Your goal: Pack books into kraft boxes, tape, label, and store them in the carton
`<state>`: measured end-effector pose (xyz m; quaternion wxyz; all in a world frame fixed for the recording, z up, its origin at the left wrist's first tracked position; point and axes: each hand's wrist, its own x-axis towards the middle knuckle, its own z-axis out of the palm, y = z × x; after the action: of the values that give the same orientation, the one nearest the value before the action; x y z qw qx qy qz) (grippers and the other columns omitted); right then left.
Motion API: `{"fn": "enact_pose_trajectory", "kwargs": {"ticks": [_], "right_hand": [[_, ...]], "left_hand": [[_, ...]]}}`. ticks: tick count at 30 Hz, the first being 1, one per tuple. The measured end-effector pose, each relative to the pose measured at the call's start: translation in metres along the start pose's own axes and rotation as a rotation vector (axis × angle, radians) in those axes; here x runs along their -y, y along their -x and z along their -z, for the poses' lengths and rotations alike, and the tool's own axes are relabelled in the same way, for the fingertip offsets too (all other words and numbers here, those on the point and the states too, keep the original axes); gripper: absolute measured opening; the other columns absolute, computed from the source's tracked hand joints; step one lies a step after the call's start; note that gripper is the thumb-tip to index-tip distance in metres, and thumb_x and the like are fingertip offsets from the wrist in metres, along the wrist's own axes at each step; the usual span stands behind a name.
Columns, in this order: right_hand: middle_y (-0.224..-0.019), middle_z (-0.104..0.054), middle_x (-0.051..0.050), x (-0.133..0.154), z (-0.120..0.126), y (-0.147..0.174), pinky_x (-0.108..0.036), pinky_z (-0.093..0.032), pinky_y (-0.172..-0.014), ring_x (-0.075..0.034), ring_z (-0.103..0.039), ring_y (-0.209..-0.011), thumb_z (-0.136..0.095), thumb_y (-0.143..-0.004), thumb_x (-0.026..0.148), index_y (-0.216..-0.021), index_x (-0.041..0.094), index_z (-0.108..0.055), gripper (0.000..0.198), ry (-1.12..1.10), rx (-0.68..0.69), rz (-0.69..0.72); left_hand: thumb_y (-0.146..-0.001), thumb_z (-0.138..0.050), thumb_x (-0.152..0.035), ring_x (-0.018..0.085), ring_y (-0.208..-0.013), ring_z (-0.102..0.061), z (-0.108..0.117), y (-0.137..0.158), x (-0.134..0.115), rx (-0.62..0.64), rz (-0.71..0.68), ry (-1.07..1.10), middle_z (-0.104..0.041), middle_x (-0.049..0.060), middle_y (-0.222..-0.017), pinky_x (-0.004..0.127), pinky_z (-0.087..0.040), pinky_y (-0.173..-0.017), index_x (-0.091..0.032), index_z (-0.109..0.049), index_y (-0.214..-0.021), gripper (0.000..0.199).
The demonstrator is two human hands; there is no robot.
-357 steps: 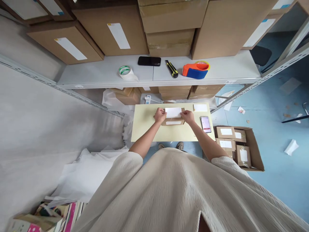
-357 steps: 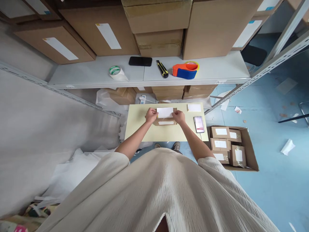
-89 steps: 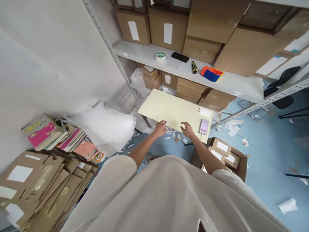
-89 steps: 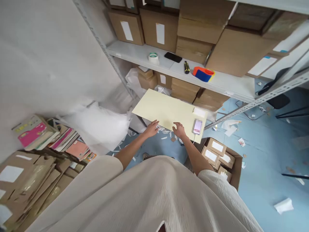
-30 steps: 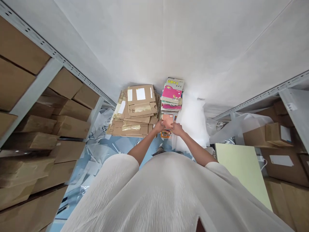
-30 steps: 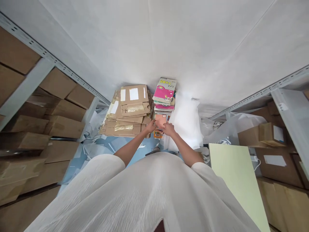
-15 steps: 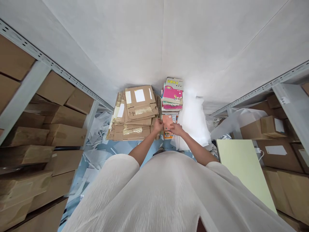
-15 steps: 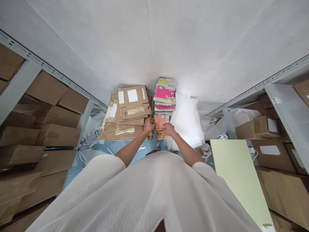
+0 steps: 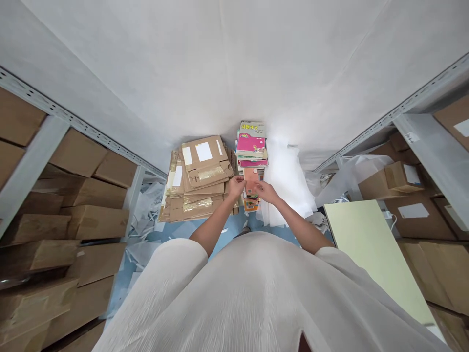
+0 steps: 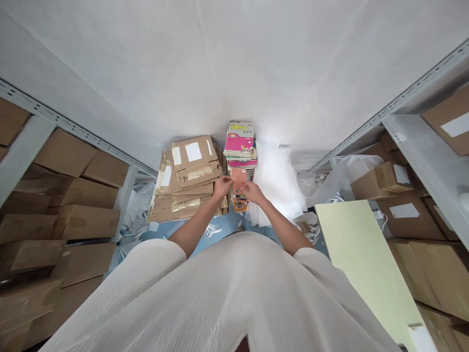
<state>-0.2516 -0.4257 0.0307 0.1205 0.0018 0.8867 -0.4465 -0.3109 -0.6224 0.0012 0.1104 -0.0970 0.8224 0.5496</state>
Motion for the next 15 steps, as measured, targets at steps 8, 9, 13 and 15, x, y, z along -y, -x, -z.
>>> {"fn": "enact_pose_trajectory", "kwargs": {"ticks": [8,9,13,15], "right_hand": [[-0.144,-0.081,-0.007,-0.024,0.064,0.061,-0.046,-0.06,-0.12,-0.03,-0.077,-0.135,-0.069,-0.1,0.029,-0.141,0.026,-0.081,0.043,0.001,-0.216,-0.023],[-0.14,-0.083,-0.006,-0.031,0.074,0.075,-0.044,-0.06,-0.118,-0.03,-0.077,-0.132,-0.07,-0.1,0.028,-0.137,0.027,-0.083,0.04,0.026,-0.235,-0.032],[-0.13,-0.085,-0.005,-0.063,0.115,0.14,-0.041,-0.062,-0.109,-0.031,-0.079,-0.123,-0.075,-0.097,0.03,-0.125,0.028,-0.085,0.03,0.135,-0.336,-0.093],[-0.134,-0.084,-0.007,-0.084,0.133,0.176,-0.041,-0.061,-0.109,-0.032,-0.078,-0.124,-0.076,-0.097,0.03,-0.125,0.028,-0.084,0.03,0.164,-0.393,-0.14]], "left_hand": [[-0.084,-0.08,-0.02,0.021,-0.084,-0.077,-0.09,0.039,-0.066,0.194,-0.025,0.034,-0.084,0.008,-0.101,0.032,-0.062,-0.078,-0.017,-0.075,-0.128,0.044],[-0.084,-0.081,-0.02,0.02,-0.083,-0.076,-0.106,0.048,-0.072,0.224,-0.012,0.05,-0.084,0.008,-0.101,0.032,-0.062,-0.077,-0.017,-0.074,-0.13,0.047],[-0.08,-0.082,-0.018,0.019,-0.083,-0.074,-0.176,0.092,-0.094,0.354,-0.033,0.083,-0.083,0.008,-0.1,0.03,-0.06,-0.076,-0.017,-0.076,-0.122,0.042],[-0.079,-0.078,-0.018,0.018,-0.082,-0.073,-0.212,0.119,-0.102,0.438,-0.076,0.078,-0.081,0.005,-0.095,0.029,-0.058,-0.075,-0.017,-0.078,-0.109,0.03]]}}
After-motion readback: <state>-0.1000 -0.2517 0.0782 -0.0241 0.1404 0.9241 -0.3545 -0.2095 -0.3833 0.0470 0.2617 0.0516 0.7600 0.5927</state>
